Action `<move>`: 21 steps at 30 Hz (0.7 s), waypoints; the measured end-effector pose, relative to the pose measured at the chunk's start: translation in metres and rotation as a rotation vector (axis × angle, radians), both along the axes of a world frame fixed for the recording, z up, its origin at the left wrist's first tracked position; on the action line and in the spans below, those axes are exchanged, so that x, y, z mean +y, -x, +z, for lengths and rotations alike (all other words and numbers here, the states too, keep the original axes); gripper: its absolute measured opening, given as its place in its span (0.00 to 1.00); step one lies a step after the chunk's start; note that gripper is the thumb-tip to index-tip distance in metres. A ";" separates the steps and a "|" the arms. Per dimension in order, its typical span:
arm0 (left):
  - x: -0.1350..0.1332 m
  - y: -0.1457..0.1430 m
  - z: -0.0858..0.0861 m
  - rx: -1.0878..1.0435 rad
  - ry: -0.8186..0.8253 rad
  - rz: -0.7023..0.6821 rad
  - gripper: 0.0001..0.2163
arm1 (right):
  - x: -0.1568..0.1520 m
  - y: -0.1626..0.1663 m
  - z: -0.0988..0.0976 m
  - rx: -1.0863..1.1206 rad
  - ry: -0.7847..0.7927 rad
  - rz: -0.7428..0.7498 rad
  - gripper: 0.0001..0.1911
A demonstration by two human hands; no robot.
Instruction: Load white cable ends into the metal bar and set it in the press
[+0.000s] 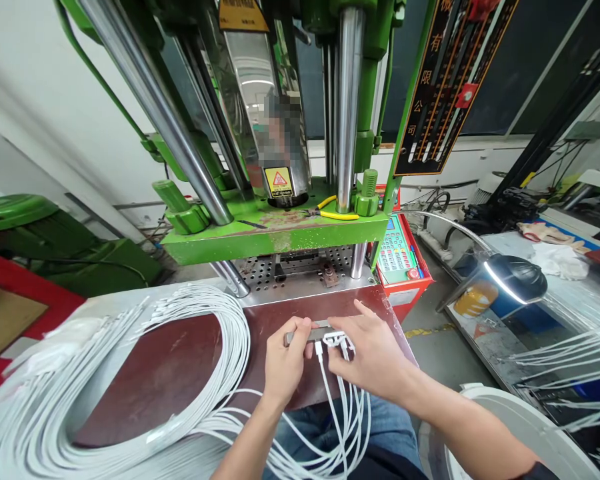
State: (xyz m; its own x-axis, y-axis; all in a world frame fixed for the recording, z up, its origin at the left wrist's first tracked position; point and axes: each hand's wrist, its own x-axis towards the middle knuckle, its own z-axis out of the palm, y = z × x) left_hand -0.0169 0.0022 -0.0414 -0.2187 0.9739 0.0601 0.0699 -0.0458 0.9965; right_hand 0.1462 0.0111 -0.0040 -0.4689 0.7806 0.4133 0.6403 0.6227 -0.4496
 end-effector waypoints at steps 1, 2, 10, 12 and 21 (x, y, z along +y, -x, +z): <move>-0.001 0.000 -0.001 -0.009 0.012 -0.024 0.15 | 0.001 -0.004 0.000 0.054 0.046 -0.003 0.14; -0.001 -0.001 -0.001 -0.011 0.015 -0.047 0.15 | 0.002 -0.007 0.001 0.104 0.098 -0.014 0.10; 0.002 -0.014 -0.008 -0.036 0.059 -0.191 0.15 | 0.000 -0.046 0.004 0.438 0.455 -0.163 0.05; 0.003 -0.016 -0.008 -0.108 0.054 -0.181 0.15 | -0.004 -0.057 0.004 0.575 0.407 -0.155 0.06; 0.002 -0.051 0.001 -0.160 0.106 -0.336 0.18 | -0.082 -0.106 0.024 0.631 -0.053 0.091 0.04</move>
State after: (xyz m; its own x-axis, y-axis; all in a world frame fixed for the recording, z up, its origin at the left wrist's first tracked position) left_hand 0.0345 0.0039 -0.0406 0.1157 0.9918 -0.0536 -0.0880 0.0640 0.9941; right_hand 0.2525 -0.0710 0.0197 -0.1861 0.7199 0.6687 0.2066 0.6940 -0.6897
